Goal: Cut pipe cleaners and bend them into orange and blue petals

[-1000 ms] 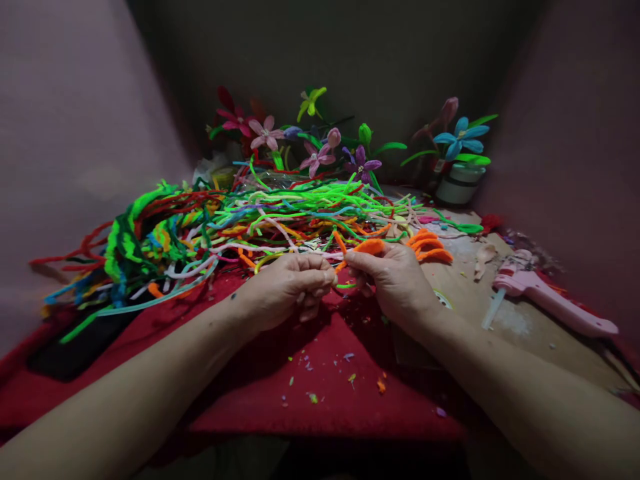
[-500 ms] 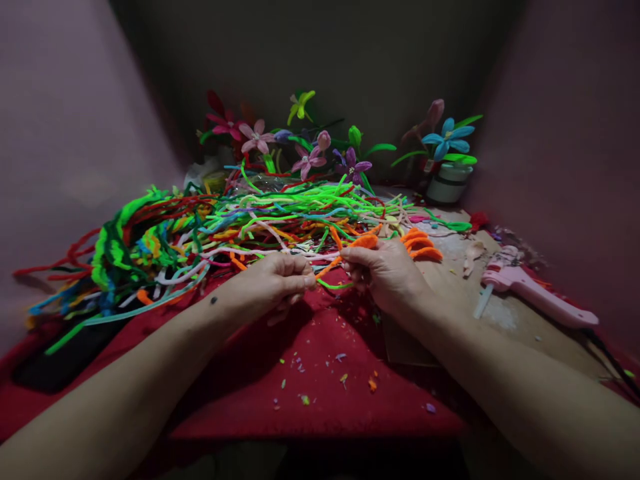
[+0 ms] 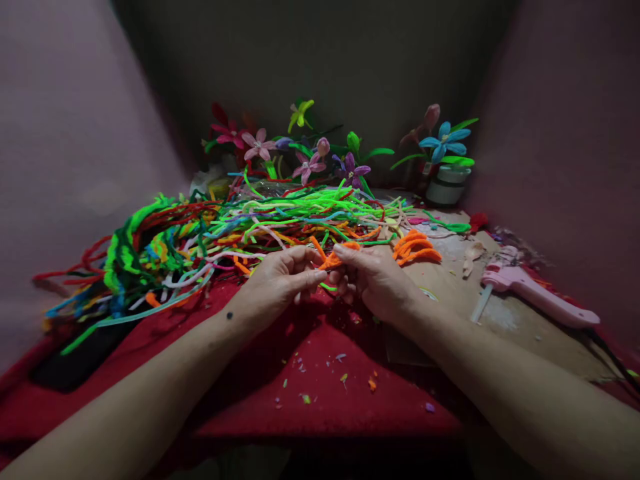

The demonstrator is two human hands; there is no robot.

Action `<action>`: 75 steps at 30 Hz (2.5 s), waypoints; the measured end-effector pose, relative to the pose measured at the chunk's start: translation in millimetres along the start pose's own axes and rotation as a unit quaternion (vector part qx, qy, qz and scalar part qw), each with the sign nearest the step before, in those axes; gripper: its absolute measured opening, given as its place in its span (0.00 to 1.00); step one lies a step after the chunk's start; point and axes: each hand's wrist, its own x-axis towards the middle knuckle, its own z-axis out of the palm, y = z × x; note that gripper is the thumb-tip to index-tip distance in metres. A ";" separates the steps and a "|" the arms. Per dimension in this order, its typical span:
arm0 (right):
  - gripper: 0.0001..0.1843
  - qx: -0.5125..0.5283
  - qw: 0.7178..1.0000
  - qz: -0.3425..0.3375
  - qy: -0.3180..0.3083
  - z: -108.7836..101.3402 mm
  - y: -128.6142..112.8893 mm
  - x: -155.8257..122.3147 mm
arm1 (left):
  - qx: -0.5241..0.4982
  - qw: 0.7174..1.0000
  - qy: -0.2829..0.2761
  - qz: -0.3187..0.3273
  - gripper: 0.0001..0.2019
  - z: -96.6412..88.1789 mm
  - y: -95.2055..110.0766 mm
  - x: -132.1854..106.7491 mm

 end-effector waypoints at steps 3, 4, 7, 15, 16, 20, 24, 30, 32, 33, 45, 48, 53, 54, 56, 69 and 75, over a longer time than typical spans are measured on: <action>0.18 0.017 1.000 0.006 0.000 0.6 -1.8 1.1 | -0.019 1.000 0.011 -0.012 0.09 -1.8 0.4 -1.5; 0.18 0.016 1.000 0.000 0.006 0.6 -2.0 1.4 | -0.023 1.000 0.015 -0.013 0.09 -2.2 0.9 -1.9; 0.14 -0.011 0.998 -0.038 0.039 0.7 -1.3 1.4 | -0.015 1.000 0.017 -0.015 0.09 -2.2 1.8 -2.5; 0.09 -0.092 0.992 -0.077 0.040 2.1 0.0 -1.3 | -0.021 0.999 0.022 -0.030 0.09 1.7 -1.2 -1.5; 0.10 -0.092 0.991 -0.080 0.049 2.1 0.1 -1.1 | -0.029 0.999 0.024 -0.029 0.09 2.0 -1.7 -1.0; 0.15 -0.110 0.987 -0.095 0.064 0.7 0.1 0.6 | -0.030 0.999 0.043 -0.014 0.11 1.6 -3.7 1.0; 0.14 -0.173 0.977 -0.113 0.059 -0.1 0.7 1.3 | -0.005 0.999 0.049 -0.021 0.14 2.8 -5.9 1.7; 0.13 -0.327 0.919 -0.201 0.095 2.8 2.4 -2.4 | 0.009 0.996 0.061 -0.057 0.11 9.8 -5.8 -0.7; 0.13 -0.303 0.929 -0.191 0.088 3.4 2.4 -3.0 | -0.004 0.996 0.067 -0.061 0.11 9.9 -4.0 -1.8; 0.13 -0.264 0.947 -0.167 0.072 3.6 2.2 -2.9 | -0.016 0.996 0.064 -0.059 0.10 9.2 -3.1 -2.3; 0.08 -0.091 0.995 -0.049 0.004 0.1 4.6 0.5 | -0.078 0.996 0.047 0.003 0.05 2.6 -1.9 -1.1; 0.05 -0.079 0.996 -0.030 -0.032 -0.4 5.1 -0.4 | -0.081 0.996 0.039 0.010 0.04 3.0 0.1 -1.7; 0.04 -0.107 0.994 -0.009 -0.022 2.5 2.0 -2.2 | -0.058 0.998 0.030 0.014 0.03 2.8 -0.2 -1.5; 0.03 -0.103 0.995 -0.001 -0.015 3.3 1.6 -2.4 | -0.045 0.998 0.028 0.022 0.03 2.9 -1.4 -1.3; 0.02 -0.084 0.996 0.017 -0.001 4.3 1.6 -2.1 | -0.003 0.998 0.026 0.062 0.02 3.1 -4.9 -0.7; 0.05 -0.200 0.977 -0.074 -0.004 5.4 -5.2 -7.1 | -0.208 0.971 -0.084 -0.088 0.07 -11.7 -10.3 6.4; 0.05 -0.323 0.927 -0.188 0.025 7.2 -2.7 -9.8 | -0.229 0.955 -0.118 -0.143 0.04 -19.7 -14.2 9.5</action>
